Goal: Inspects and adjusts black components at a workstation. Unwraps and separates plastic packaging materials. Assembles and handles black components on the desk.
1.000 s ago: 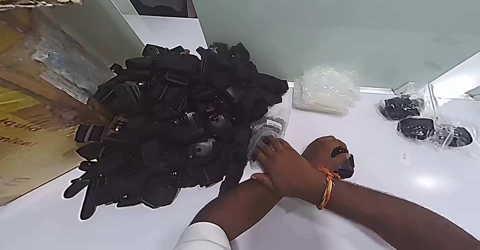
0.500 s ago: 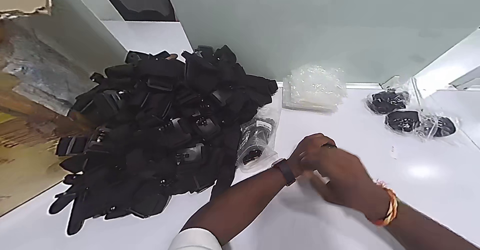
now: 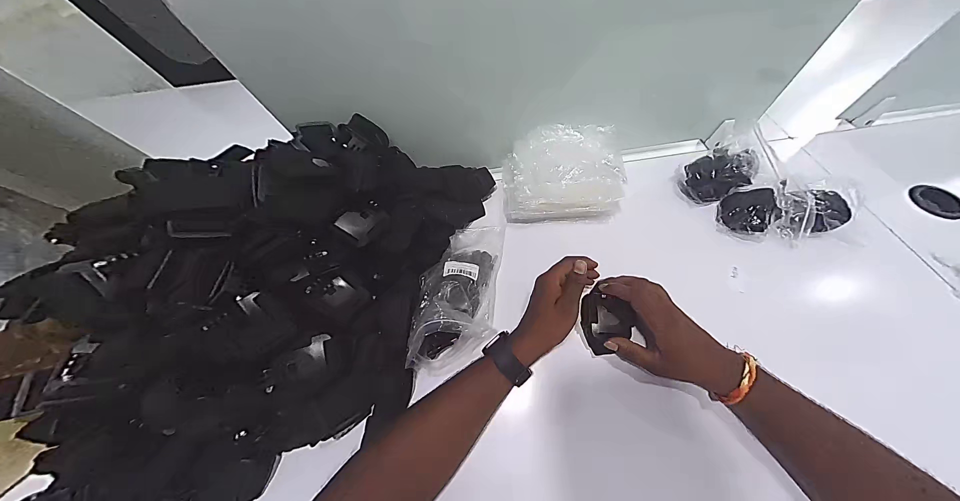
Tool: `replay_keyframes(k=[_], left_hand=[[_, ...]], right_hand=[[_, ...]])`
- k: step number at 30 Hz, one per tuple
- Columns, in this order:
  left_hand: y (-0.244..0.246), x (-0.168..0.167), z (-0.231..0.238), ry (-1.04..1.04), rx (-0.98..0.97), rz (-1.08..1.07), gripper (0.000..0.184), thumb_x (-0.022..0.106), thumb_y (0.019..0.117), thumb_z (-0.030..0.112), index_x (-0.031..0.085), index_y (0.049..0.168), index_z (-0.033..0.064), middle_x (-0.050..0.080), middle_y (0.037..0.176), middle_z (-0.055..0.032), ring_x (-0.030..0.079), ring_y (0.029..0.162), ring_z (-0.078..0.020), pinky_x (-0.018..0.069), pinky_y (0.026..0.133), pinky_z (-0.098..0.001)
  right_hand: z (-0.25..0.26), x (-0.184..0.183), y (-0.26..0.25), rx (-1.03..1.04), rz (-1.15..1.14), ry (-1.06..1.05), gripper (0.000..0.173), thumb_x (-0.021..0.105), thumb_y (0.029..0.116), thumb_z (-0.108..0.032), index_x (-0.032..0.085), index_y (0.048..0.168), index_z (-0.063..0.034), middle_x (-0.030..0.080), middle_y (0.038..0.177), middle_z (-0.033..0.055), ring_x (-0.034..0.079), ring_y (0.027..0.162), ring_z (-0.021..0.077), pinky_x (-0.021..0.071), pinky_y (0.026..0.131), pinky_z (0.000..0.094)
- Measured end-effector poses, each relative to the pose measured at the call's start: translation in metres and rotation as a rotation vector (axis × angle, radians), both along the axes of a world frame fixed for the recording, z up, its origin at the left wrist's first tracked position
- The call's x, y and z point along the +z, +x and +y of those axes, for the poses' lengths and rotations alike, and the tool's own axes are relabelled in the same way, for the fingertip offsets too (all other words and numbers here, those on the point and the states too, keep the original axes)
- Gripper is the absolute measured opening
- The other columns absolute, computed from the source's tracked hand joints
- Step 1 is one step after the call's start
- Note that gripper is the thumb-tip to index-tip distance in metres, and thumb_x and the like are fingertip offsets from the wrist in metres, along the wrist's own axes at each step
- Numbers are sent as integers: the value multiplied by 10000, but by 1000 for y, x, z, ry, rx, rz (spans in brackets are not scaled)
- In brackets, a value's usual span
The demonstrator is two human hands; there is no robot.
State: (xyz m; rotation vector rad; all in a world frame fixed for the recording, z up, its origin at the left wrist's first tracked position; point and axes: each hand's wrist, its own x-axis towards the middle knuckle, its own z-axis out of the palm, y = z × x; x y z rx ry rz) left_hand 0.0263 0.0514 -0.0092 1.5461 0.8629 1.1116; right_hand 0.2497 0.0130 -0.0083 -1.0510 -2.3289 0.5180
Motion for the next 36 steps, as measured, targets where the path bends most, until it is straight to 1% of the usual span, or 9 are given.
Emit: replay_keyframes(k=[5,8,11,15,20,23,27,33,36], left_hand=[[4,-1,-5,78,-49,129,325,514,1062,217,647,1218,-35,689,1119,-129,673,1027,-157,567,928,-332],[7,0,-14,205,118,369,329,632,979,284,699,1169,22,699,1153,-108,657,1073,-183,551,946,-350],[11,2,-25,339,277,564,311,645,935,300,731,1114,61,718,1130,-97,663,1039,-231,551,910,-383],[13,2,-29,269,131,721,545,626,945,416,631,1334,35,670,1266,-119,621,1134,-263,505,995,-398],[12,2,-28,239,29,649,534,660,968,289,562,1400,-8,664,1249,-150,641,1132,-235,514,1021,-364],[9,0,-26,206,50,544,499,706,949,250,588,1362,-4,677,1123,-128,661,901,-159,566,828,-299],[8,0,-25,191,64,400,498,717,941,171,574,1377,-23,686,1139,-149,702,926,-160,606,851,-312],[7,2,-26,271,115,454,424,690,967,232,634,1329,18,703,1128,-106,682,920,-160,577,846,-313],[6,1,-26,297,125,450,410,696,961,248,651,1301,23,713,1088,-91,662,846,-147,563,796,-308]], right_hand=[[-3,-4,0,-17,13,-18,705,686,936,-524,481,1470,-113,595,1393,67,511,1340,192,363,1169,481],[-2,-3,-1,-112,-15,-33,693,661,948,-538,488,1469,-116,608,1380,57,546,1296,179,391,1140,476],[4,-4,0,-346,-58,5,737,653,929,-581,511,1457,-87,657,1288,110,621,1182,268,477,1021,535],[14,1,8,-478,-87,-11,791,645,921,-596,457,1492,-82,651,1253,133,612,1160,303,482,1014,535],[10,1,5,-430,14,-11,647,607,960,-497,533,1431,-60,683,1199,131,660,1068,232,541,946,425],[8,6,7,-350,23,-54,728,627,935,-540,490,1482,-79,666,1242,119,635,1127,215,519,990,407],[7,8,7,-261,10,-129,929,758,836,-546,385,1551,-85,609,1303,139,582,1203,221,480,1060,392],[3,14,4,-332,-114,-127,794,725,870,-326,390,1550,-88,642,1243,158,624,1149,285,506,1015,441],[-3,21,-2,-368,-186,-123,841,738,865,-349,366,1565,-69,648,1254,167,627,1156,319,501,1020,469]])
